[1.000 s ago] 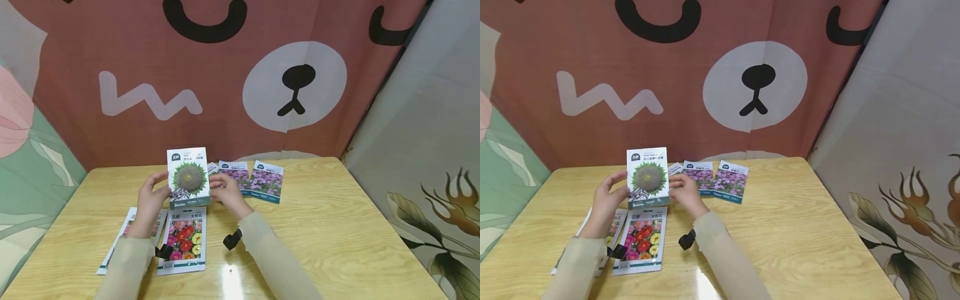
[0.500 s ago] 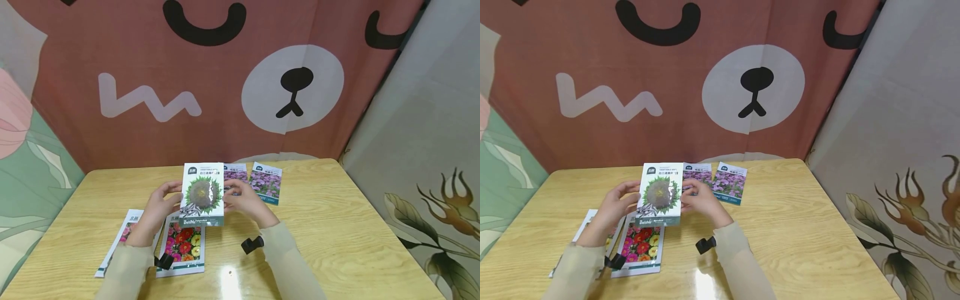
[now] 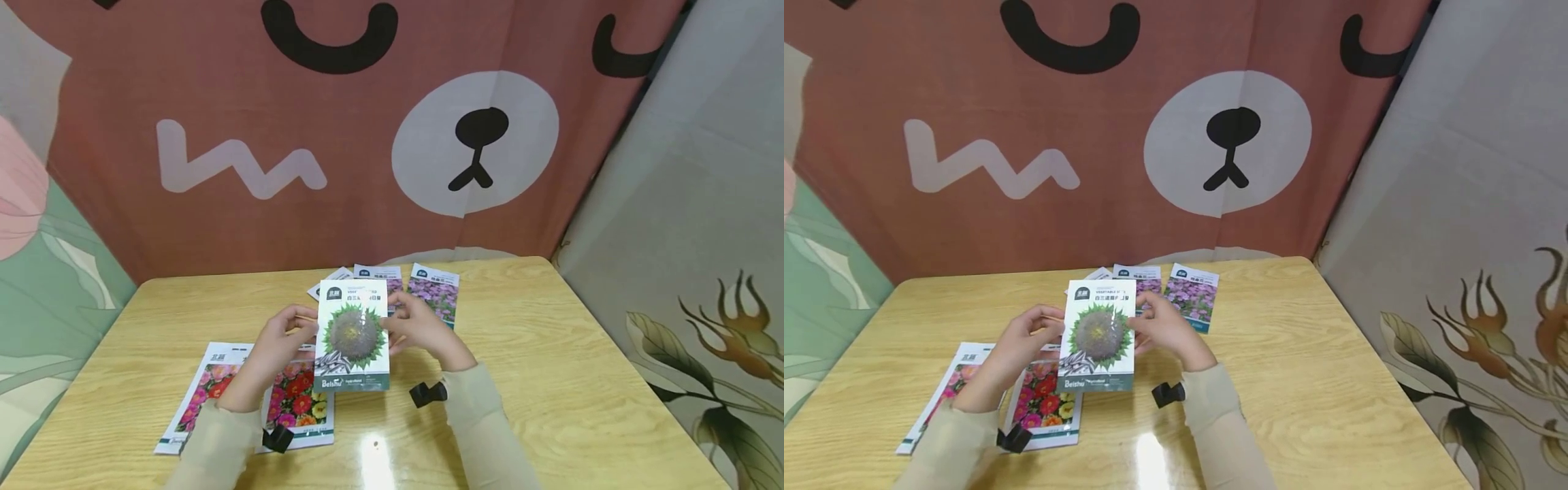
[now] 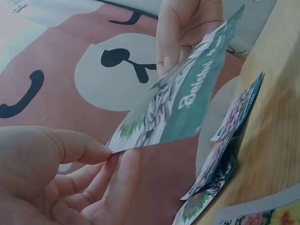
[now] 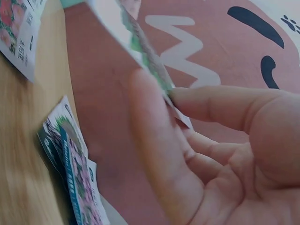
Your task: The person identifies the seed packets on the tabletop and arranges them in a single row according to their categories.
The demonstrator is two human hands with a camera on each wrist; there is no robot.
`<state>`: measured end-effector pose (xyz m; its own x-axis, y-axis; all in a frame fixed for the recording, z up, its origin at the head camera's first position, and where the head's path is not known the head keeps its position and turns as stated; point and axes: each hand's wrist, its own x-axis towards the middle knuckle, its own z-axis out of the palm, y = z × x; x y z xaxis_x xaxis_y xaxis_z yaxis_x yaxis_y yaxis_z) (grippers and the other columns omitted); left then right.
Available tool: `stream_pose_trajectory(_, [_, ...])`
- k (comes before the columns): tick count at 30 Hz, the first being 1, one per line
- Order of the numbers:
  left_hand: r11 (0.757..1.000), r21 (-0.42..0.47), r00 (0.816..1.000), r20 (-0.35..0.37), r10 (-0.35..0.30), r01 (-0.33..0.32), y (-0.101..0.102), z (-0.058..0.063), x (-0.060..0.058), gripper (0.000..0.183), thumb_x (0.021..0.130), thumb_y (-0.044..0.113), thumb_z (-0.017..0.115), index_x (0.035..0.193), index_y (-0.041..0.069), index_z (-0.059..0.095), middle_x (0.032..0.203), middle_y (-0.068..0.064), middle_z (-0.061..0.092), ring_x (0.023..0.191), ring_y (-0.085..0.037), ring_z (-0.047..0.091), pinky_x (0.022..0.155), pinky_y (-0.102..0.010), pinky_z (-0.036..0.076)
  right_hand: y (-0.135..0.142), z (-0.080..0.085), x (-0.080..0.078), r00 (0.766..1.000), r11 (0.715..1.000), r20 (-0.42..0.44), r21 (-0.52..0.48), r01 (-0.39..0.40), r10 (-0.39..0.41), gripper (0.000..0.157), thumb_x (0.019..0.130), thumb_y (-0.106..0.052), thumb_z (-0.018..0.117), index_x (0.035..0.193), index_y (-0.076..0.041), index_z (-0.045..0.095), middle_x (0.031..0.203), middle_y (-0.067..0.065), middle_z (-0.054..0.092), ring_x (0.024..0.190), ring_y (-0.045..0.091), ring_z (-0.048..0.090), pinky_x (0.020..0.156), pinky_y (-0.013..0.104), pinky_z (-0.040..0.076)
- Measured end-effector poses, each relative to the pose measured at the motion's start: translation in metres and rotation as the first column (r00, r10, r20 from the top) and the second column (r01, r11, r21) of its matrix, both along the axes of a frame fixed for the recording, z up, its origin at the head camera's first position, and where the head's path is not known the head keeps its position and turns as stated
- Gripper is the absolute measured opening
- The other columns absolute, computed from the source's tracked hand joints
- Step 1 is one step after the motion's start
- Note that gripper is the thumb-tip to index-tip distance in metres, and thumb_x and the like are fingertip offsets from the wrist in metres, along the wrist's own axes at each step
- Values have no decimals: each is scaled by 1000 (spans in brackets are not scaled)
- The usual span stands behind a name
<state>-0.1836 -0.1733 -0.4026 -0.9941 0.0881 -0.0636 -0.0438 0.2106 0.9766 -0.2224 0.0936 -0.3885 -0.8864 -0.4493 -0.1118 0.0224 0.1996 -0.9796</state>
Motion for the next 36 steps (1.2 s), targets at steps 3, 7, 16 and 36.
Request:
stream_pose_trajectory(3, [1000, 19, 1000, 11, -19, 18, 3, -2, 0, 28, 102, 11, 59, 127, -3, 54, 104, -14, 61, 87, -21, 64, 64, -38, 62, 5, 1, -1, 1000, 999, 2, 27, -21, 21, 24, 100, -5, 60, 118, 2, 48, 74, 12, 61, 59, 20, 64, 71, 55, 61])
stream_pose_trajectory(7, [998, 37, 998, 29, -52, 51, 7, -4, 0, 25, 102, 10, 58, 122, -4, 54, 100, -13, 60, 87, -22, 63, 68, -44, 63, 10, 2, 0, 999, 996, 26, 87, -34, 32, 17, 101, -7, 58, 112, 2, 49, 72, 15, 63, 56, 21, 65, 69, 56, 61])
stream_pose_trajectory(16, [995, 16, 991, 85, -103, 102, 12, -12, 2, 19, 104, 11, 54, 113, -6, 55, 90, -11, 57, 81, -22, 62, 71, -43, 63, 17, 2, 2, 993, 979, 78, 174, -104, 91, 13, 104, -10, 54, 101, 2, 53, 71, 20, 68, 55, 26, 69, 63, 50, 62])
stream_pose_trajectory(36, [965, -168, 970, 174, -170, 200, 17, -35, -2, 14, 103, 8, 54, 103, -5, 58, 79, -10, 66, 65, -15, 66, 59, -27, 55, 18, -24, -8, 973, 953, 190, 244, -179, 134, 18, 102, -6, 54, 85, -1, 52, 68, 19, 67, 54, 27, 70, 55, 40, 62])
